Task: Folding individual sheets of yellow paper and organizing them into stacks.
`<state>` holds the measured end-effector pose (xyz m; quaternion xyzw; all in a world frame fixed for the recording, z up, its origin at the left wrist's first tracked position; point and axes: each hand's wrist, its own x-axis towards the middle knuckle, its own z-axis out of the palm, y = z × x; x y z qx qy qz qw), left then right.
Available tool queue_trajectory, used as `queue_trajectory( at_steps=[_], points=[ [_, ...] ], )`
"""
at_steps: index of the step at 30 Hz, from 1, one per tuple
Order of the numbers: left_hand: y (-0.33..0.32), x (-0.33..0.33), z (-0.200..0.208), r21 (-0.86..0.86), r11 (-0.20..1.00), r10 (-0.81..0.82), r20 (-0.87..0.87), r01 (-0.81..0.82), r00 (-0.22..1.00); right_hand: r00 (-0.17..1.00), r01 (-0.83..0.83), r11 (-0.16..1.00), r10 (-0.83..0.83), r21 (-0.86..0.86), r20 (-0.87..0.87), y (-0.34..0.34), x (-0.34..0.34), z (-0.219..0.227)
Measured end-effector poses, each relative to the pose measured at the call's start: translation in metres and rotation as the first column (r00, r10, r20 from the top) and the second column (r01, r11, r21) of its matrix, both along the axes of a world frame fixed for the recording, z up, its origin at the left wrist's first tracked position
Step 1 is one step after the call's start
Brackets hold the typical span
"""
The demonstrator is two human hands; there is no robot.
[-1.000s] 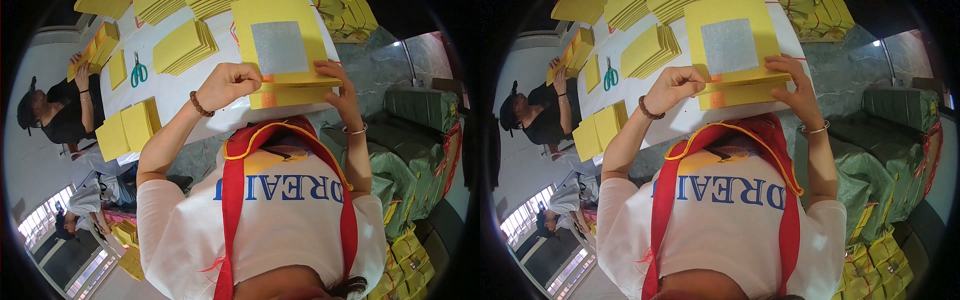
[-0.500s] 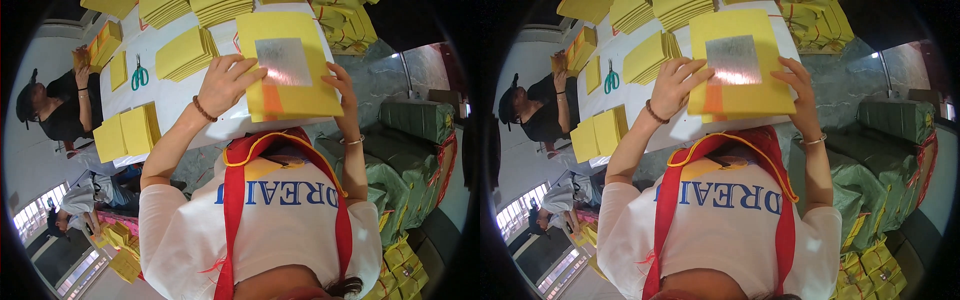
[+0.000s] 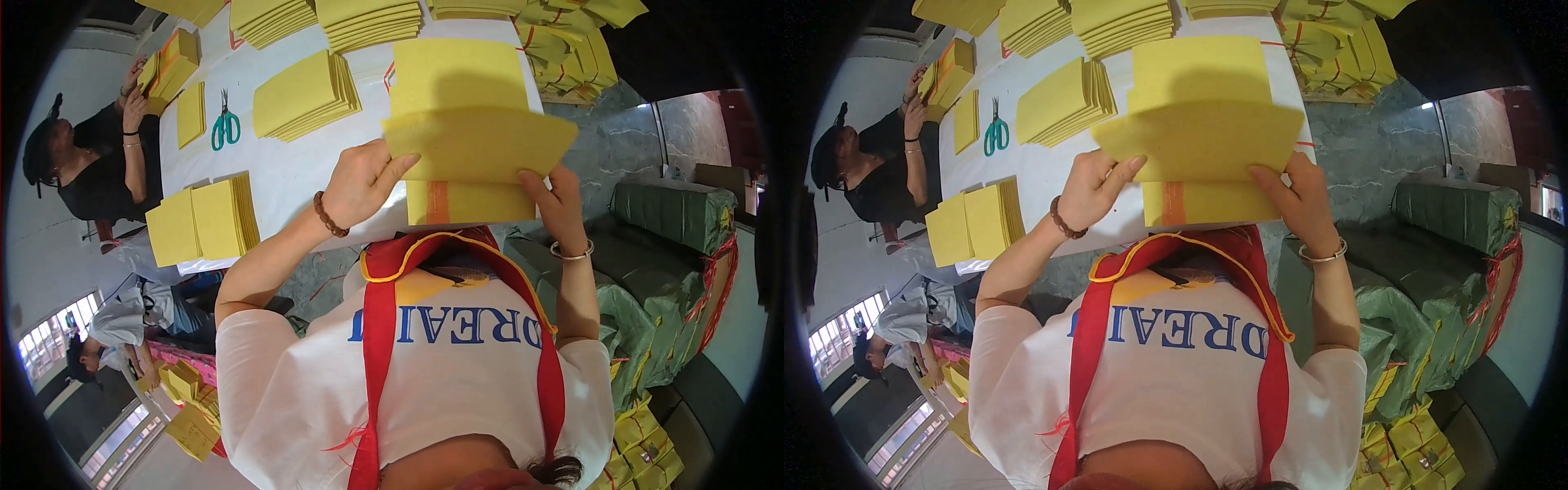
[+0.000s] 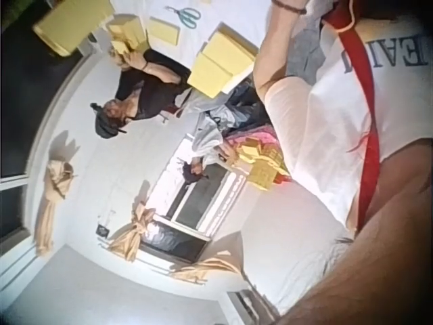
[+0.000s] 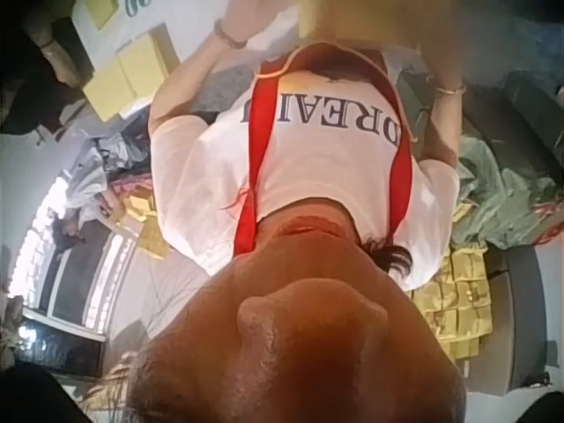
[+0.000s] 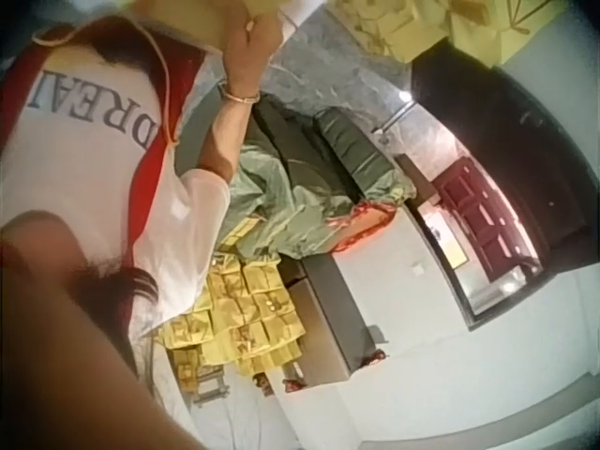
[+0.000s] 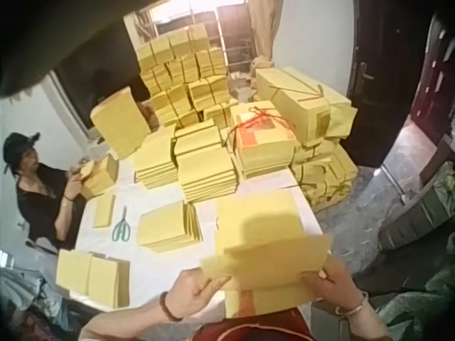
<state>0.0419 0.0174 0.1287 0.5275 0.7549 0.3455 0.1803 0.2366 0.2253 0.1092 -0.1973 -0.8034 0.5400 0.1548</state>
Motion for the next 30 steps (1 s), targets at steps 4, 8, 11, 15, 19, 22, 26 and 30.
queue_trajectory(
  at_steps=[4,8,11,15,19,22,26,30],
  points=[
    [0.010,-0.009,-0.010,-0.186,0.976,0.185,0.442,-0.112,0.878,0.990,0.063,0.996,-0.071,-0.068,-0.121,-0.005,-0.016,0.001],
    [0.016,-0.005,-0.012,-0.063,0.981,0.181,0.652,-0.185,0.736,0.983,0.135,0.985,-0.146,-0.105,-0.113,-0.007,-0.017,0.000],
    [0.012,-0.006,-0.023,-0.036,0.981,0.144,0.795,-0.192,0.589,0.993,0.095,0.995,-0.091,0.045,-0.081,-0.006,-0.018,-0.003],
    [0.012,-0.007,-0.022,-0.063,0.981,0.154,0.827,-0.183,0.540,0.995,0.085,0.995,-0.087,-0.051,-0.051,-0.008,-0.021,0.002],
    [0.015,-0.006,-0.024,-0.058,0.971,0.176,0.830,-0.231,0.530,0.996,0.089,0.992,-0.088,-0.089,0.013,-0.007,-0.024,0.007],
    [0.016,-0.007,-0.026,-0.083,0.959,0.218,0.826,-0.269,0.520,0.990,0.133,0.979,-0.137,-0.156,-0.017,-0.008,-0.030,0.005],
    [0.016,-0.005,-0.021,-0.081,0.953,0.225,0.836,-0.293,0.501,0.985,0.171,0.958,-0.174,-0.228,0.008,-0.008,-0.034,-0.002],
    [0.012,-0.007,-0.024,-0.088,0.947,0.244,0.823,-0.309,0.513,0.982,0.189,0.971,-0.185,-0.149,0.043,-0.010,-0.034,0.004]
  ],
)
